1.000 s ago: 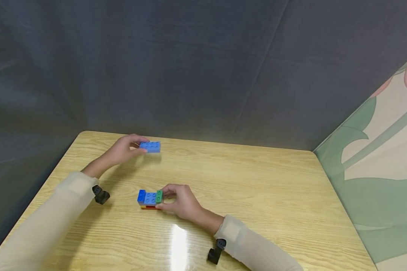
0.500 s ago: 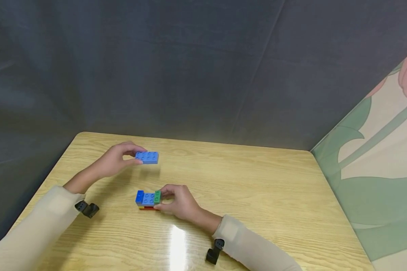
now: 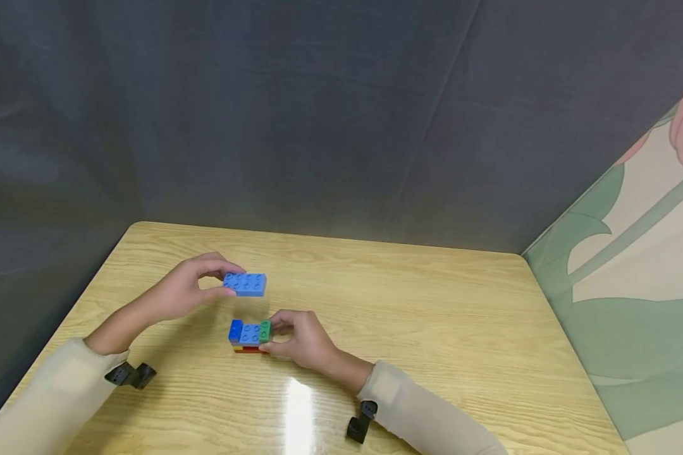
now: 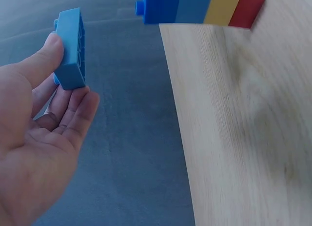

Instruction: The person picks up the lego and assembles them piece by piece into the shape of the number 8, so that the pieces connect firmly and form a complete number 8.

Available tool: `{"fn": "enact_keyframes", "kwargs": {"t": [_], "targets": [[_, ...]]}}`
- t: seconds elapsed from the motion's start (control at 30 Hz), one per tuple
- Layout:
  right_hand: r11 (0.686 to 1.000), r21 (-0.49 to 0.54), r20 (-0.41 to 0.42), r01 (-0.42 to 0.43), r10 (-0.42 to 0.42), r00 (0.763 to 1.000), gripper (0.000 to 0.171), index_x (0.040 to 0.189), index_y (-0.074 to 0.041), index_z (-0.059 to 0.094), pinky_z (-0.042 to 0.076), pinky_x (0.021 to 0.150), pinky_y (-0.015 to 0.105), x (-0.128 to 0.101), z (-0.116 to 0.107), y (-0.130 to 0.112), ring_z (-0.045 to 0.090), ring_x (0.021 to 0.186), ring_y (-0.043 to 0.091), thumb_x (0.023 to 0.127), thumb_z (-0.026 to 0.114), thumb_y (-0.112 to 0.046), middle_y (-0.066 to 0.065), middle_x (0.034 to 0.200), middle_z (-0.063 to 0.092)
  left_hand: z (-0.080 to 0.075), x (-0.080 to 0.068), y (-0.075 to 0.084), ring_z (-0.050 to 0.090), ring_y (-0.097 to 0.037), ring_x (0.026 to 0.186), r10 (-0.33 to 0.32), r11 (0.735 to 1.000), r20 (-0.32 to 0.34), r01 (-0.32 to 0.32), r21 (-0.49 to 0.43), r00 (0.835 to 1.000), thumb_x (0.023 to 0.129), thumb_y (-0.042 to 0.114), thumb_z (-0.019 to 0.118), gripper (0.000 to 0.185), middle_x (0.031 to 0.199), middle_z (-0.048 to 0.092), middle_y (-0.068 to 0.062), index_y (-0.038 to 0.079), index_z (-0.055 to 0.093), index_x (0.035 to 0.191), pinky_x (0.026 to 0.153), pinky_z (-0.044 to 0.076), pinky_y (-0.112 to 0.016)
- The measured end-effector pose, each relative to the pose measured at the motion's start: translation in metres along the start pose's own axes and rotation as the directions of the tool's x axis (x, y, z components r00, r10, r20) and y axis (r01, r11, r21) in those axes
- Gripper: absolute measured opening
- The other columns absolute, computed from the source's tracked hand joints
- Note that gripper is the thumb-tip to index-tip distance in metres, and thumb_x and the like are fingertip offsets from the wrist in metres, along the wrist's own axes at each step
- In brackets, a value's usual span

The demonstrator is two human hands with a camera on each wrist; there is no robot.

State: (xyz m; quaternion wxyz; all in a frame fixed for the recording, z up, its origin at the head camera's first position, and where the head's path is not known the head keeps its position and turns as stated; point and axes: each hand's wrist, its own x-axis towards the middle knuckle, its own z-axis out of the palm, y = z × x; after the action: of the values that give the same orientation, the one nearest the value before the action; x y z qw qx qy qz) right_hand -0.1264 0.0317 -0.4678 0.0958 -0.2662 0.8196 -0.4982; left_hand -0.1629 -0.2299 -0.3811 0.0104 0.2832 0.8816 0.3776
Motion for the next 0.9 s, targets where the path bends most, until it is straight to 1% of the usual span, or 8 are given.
{"fn": "enact_keyframes", "kwargs": {"t": [0.07,0.23,0.33,0.43,0.63,0.73,0.9], "targets": [[1.000,0.000,0.001,0.002,-0.002,1.000,0.027,0.105,-0.007,0.074,0.057,0.084,0.023,0.000,0.000,0.000,0.071,0.093,0.008,0.083,0.087,-0.015,-0.002,0.099,0.076,0.002,-0.005,0.002,0.059,-0.012,0.094,0.006,1.000,-0.004,-0.006,-0.009,1.000,0.088,0.010,0.080,0.036,0.105,0.066,0.005,0.012,0.072,0.123,0.083,0.053,-0.026],[1.000,0.008,0.002,0.002,-0.002,1.000,0.026,0.105,-0.007,0.074,0.057,0.084,0.023,0.000,0.000,0.000,0.072,0.094,0.010,0.084,0.087,-0.015,-0.001,0.099,0.076,0.009,-0.017,0.005,0.059,-0.010,0.093,0.045,0.998,-0.014,-0.045,-0.049,0.999,0.087,0.010,0.080,0.034,0.103,0.065,0.008,0.015,0.073,0.120,0.082,0.053,-0.025],[1.000,0.008,0.003,0.005,-0.005,1.000,0.027,0.106,-0.006,0.074,0.057,0.085,0.023,0.000,0.000,0.000,0.071,0.094,0.009,0.084,0.087,-0.015,-0.001,0.099,0.076,0.014,-0.022,0.007,0.059,-0.010,0.093,0.053,0.996,-0.008,-0.054,-0.075,0.999,0.087,0.010,0.080,0.035,0.103,0.065,0.009,0.016,0.073,0.120,0.082,0.053,-0.025],[1.000,0.003,0.003,0.009,-0.009,1.000,0.027,0.106,-0.006,0.074,0.057,0.084,0.022,0.000,-0.001,0.000,0.071,0.094,0.008,0.084,0.086,-0.015,-0.001,0.100,0.076,0.020,-0.027,0.007,0.059,-0.010,0.093,0.042,0.994,0.002,-0.042,-0.096,0.999,0.087,0.009,0.080,0.034,0.103,0.065,0.008,0.016,0.073,0.120,0.082,0.054,-0.028],[1.000,-0.011,0.005,-0.002,0.002,1.000,0.029,0.108,-0.007,0.074,0.056,0.084,0.020,0.001,0.000,0.000,0.071,0.094,0.007,0.084,0.086,-0.017,-0.003,0.100,0.075,0.033,-0.034,0.004,0.059,-0.010,0.095,-0.007,0.993,0.050,0.013,-0.117,0.999,0.089,0.014,0.079,0.032,0.107,0.064,0.008,0.017,0.073,0.120,0.083,0.056,-0.033],[1.000,-0.006,0.003,-0.003,0.003,1.000,0.029,0.109,-0.006,0.074,0.056,0.085,0.021,0.001,0.001,0.000,0.071,0.094,0.008,0.084,0.087,-0.016,-0.002,0.101,0.076,0.037,-0.036,0.003,0.059,-0.010,0.096,-0.012,0.990,0.060,0.020,-0.136,0.998,0.090,0.015,0.079,0.032,0.107,0.064,0.007,0.017,0.073,0.121,0.084,0.056,-0.034],[1.000,0.012,0.000,-0.006,0.006,1.000,0.029,0.108,-0.005,0.074,0.056,0.085,0.021,0.001,0.001,0.001,0.071,0.093,0.009,0.083,0.087,-0.014,0.001,0.101,0.076,0.040,-0.038,0.001,0.059,-0.010,0.096,-0.012,0.990,0.062,0.021,-0.142,0.998,0.091,0.016,0.078,0.032,0.107,0.064,0.007,0.016,0.072,0.122,0.083,0.056,-0.035]]}}
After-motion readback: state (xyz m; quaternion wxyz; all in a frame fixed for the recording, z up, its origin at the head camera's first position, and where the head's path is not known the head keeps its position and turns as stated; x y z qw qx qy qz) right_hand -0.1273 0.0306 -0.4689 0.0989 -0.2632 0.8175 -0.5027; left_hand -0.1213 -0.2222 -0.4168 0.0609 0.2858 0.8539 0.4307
